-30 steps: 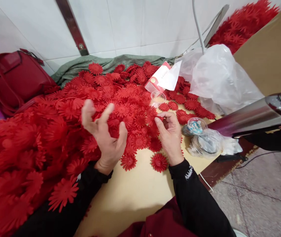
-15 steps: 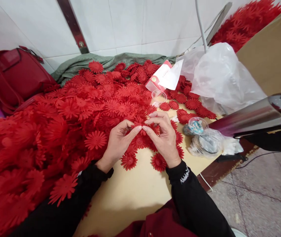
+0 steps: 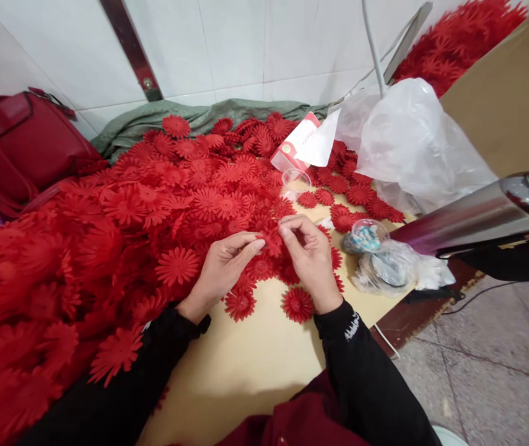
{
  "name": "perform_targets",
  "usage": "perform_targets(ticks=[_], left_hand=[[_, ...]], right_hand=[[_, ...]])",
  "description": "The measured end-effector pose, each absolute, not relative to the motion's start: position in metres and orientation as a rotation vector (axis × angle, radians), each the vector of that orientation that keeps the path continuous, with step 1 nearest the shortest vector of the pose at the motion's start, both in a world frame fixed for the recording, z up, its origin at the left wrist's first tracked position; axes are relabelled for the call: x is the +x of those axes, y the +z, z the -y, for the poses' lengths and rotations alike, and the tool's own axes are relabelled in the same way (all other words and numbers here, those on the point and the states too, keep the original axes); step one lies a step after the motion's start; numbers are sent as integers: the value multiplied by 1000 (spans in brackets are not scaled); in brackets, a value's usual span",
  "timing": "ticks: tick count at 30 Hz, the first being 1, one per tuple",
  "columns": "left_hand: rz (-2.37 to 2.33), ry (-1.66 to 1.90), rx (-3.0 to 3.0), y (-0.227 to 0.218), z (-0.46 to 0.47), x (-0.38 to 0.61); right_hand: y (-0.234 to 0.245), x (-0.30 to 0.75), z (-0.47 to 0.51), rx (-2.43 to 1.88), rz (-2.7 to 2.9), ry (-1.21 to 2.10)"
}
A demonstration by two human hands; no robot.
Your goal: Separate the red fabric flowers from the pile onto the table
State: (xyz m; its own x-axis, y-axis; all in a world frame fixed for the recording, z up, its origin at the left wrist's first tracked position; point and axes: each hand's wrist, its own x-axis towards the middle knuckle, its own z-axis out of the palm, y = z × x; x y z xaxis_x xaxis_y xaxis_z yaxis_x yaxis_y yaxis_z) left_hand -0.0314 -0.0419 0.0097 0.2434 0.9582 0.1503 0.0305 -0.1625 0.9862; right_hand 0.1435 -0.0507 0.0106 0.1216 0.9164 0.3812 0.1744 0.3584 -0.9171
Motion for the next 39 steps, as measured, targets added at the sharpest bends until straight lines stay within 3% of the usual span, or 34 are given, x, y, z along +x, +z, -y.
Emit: perform_targets(ticks=[9, 22, 32, 39], left_hand=[[-1020, 1175, 1349, 16, 42, -31], [-1047, 1214, 1264, 14, 39, -29], [-946, 1173, 1325, 11, 39, -34], [-912, 1133, 1260, 9, 42, -29]], right_hand=[[-3, 151, 42, -1231, 1042, 489], [18, 136, 59, -1140, 1467, 484], [11, 133, 55, -1085, 1425, 816], [8, 138, 51, -1077, 1336, 831]])
